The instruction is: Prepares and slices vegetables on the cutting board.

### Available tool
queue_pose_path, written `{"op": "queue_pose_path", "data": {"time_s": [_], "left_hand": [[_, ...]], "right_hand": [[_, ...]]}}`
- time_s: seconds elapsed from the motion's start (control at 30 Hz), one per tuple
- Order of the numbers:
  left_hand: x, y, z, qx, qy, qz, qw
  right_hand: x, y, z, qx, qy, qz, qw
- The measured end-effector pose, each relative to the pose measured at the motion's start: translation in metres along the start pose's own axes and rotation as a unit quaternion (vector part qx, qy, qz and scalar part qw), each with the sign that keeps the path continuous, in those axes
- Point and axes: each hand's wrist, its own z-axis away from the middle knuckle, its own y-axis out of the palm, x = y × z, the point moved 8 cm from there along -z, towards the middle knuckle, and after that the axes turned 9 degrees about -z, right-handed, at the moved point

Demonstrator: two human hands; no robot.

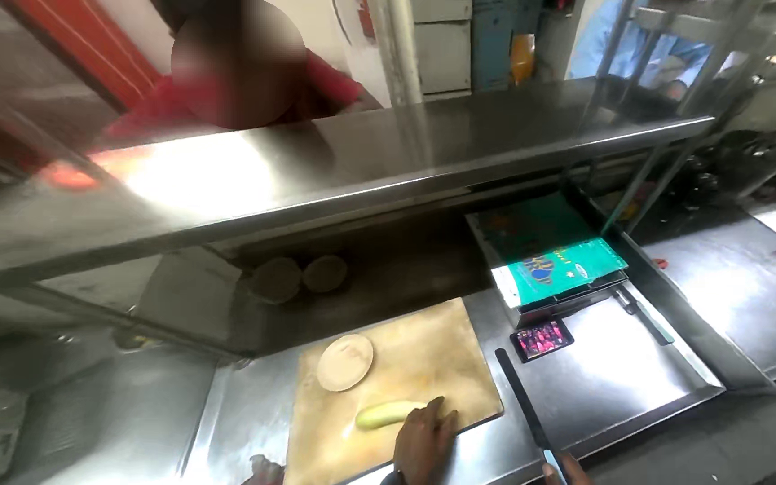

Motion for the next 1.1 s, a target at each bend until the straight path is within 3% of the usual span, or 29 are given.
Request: {"op": "queue_pose_path", "data": {"time_s": [0.13,0.33,0.53,0.77,1.1], "left_hand": [[0.029,-0.036,0.003,-0.156,0.079,0.005,0.985],[0.105,-0.011,0.017,-0.036,0.132,-0.042,0.99],[0.102,-0.01,0.007,-0.021,0.144,-0.033,0.989],[0.088,-0.01,-0.022,0.065,0.186,0.027,0.98],[0.088,-0.015,-0.011,-0.04,0.142,0.033,0.989]], "right_hand": [[0.008,0.008,-0.011,0.009,0.003,0.029,1.0],[0.007,0.039,-0.022,-0.008,0.024,-0.001,1.0],[0.008,0.067,-0.022,-0.015,0.024,0.067,0.997],[0.012,0.087,-0.029,0.029,0.059,0.218,0.974],[0.007,0.087,-0.029,0.071,0.105,0.283,0.951]]}}
